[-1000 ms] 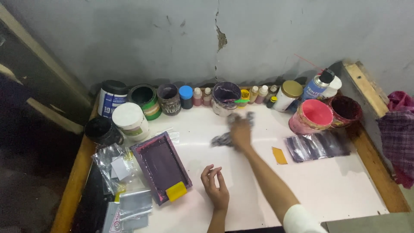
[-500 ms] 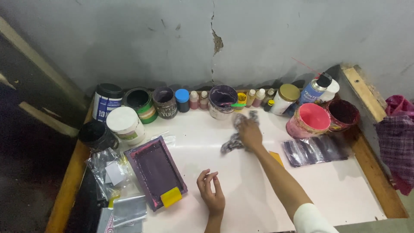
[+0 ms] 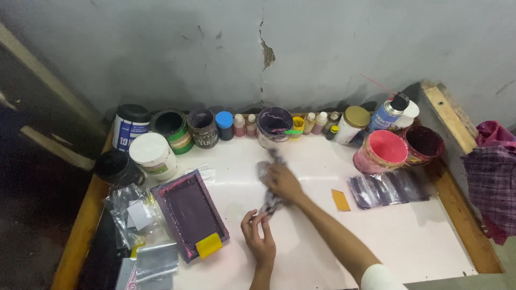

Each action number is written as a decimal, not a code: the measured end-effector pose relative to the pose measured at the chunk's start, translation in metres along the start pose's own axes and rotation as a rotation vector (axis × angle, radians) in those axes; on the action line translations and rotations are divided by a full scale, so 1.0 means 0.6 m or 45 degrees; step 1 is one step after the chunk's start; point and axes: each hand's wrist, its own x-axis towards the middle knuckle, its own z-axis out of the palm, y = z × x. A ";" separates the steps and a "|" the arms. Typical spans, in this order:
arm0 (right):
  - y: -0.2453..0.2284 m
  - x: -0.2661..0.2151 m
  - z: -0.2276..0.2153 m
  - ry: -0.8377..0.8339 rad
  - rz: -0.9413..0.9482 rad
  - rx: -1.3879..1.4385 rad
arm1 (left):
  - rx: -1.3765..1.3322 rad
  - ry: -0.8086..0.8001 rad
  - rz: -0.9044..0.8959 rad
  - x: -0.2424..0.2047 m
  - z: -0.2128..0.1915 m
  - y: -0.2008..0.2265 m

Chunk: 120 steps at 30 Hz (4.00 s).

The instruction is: The person wipes a white table surface with a patterned cloth, moving the cloth back and forth across the area. They fold and unfold the cloth while continuing to wipe the table near various paint containers and supplies.

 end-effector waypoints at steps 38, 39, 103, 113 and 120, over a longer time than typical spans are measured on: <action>-0.103 -0.364 -0.003 -0.069 0.092 -0.187 | 0.091 -0.038 0.103 -0.012 -0.002 -0.005; -0.091 -0.379 -0.009 -0.150 0.057 -0.118 | 0.084 -0.025 0.111 -0.012 -0.002 -0.007; -0.131 -0.063 0.096 -0.279 -0.685 -0.206 | -0.054 -0.068 0.129 -0.001 -0.038 0.036; -0.113 0.132 0.139 0.068 -0.028 -0.233 | -0.102 -0.004 0.078 -0.004 -0.034 0.025; -0.192 -0.007 0.097 -0.139 -0.474 -0.154 | -0.060 0.025 0.172 0.001 -0.030 0.026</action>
